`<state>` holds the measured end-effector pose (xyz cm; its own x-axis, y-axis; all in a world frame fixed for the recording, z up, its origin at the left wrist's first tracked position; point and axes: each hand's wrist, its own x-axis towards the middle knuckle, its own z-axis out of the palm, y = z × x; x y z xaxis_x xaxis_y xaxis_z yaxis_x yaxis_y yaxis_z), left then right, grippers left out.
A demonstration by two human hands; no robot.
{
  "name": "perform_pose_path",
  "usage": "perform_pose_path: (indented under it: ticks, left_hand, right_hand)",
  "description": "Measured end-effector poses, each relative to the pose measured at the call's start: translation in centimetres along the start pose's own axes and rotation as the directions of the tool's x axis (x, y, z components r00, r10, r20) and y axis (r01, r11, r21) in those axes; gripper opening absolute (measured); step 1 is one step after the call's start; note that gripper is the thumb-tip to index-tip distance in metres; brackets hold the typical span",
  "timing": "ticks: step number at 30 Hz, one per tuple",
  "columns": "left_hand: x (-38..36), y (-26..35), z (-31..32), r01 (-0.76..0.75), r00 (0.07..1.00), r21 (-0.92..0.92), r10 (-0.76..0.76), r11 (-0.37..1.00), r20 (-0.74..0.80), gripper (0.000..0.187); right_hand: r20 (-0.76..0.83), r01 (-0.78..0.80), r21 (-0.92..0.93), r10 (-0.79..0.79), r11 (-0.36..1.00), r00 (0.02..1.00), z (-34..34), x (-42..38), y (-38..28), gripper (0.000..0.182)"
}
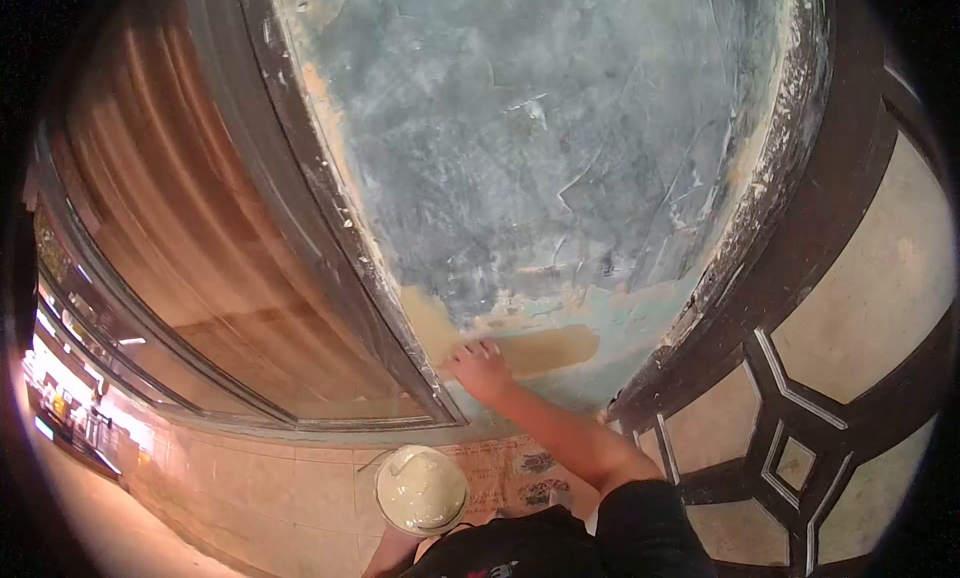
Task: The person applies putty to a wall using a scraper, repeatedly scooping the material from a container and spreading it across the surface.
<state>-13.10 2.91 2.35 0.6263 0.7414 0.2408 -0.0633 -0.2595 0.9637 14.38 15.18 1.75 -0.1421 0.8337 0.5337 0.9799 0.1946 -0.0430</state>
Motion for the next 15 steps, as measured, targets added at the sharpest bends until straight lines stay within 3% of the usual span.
perform_pose_path:
  ticks: [2,3,5,6,9,10,11,12,14,15]
  left_hand:
    - [0.6,-0.1,-1.0,-0.052,0.997,0.23,0.039,0.972,0.061,0.091]
    - [0.5,-0.4,-1.2,-0.054,0.998,0.224,0.044,0.973,0.053,0.091]
    - [0.1,-1.6,-1.3,0.077,0.996,-0.108,-0.08,0.991,-0.03,0.084]
    - [-0.2,-2.4,-1.3,0.129,0.987,-0.275,-0.15,0.953,-0.055,0.081]
    - [-1.4,-4.7,-1.4,0.22,0.932,-0.71,-0.36,0.669,-0.05,0.071]
    - [-1.8,-5.4,-1.4,0.225,0.907,-0.818,-0.42,0.529,-0.022,0.068]
    - [-2.1,-6.1,-1.3,0.234,0.924,-0.642,-0.373,0.73,-0.087,0.061]
    - [-1.9,-4.7,-1.2,0.231,0.925,-0.646,-0.37,0.728,-0.086,0.061]
    - [-0.9,-0.5,-1.1,-0.003,0.996,-0.252,-0.02,0.968,-0.089,0.056]
    - [-0.9,-0.5,-1.0,-0.009,0.996,-0.255,-0.015,0.967,-0.092,0.056]
  right_hand:
    - [-0.126,0.049,-0.131,-0.065,0.99,0.99,-4.8,3.9,0.1,0.009]
    - [-0.122,0.058,-0.135,-0.075,0.989,0.99,-8.0,5.7,-0.2,0.009]
    - [-0.275,-0.035,0.042,0.046,0.998,0.96,-13.5,8.0,-0.9,0.01]
    - [-0.27,-0.026,0.039,0.036,0.999,0.962,-14.7,8.3,-1.1,0.01]
    - [-0.361,0.039,0.139,0.014,0.989,0.932,-15.2,8.1,-1.5,0.007]
    - [-0.198,0.085,0.111,-0.062,0.99,0.978,-13.7,7.1,-1.7,0.01]
    - [-0.026,0.135,0.089,-0.133,0.987,0.991,-12.1,6.1,-1.6,0.012]
    - [-0.023,0.137,0.084,-0.136,0.987,0.99,-9.9,5.1,-1.1,0.012]
    - [0.108,0.348,-0.012,-0.345,0.937,0.933,-6.9,4.0,-0.2,0.014]
    - [0.169,0.338,-0.014,-0.331,0.941,0.928,-6.5,3.8,0.1,0.014]
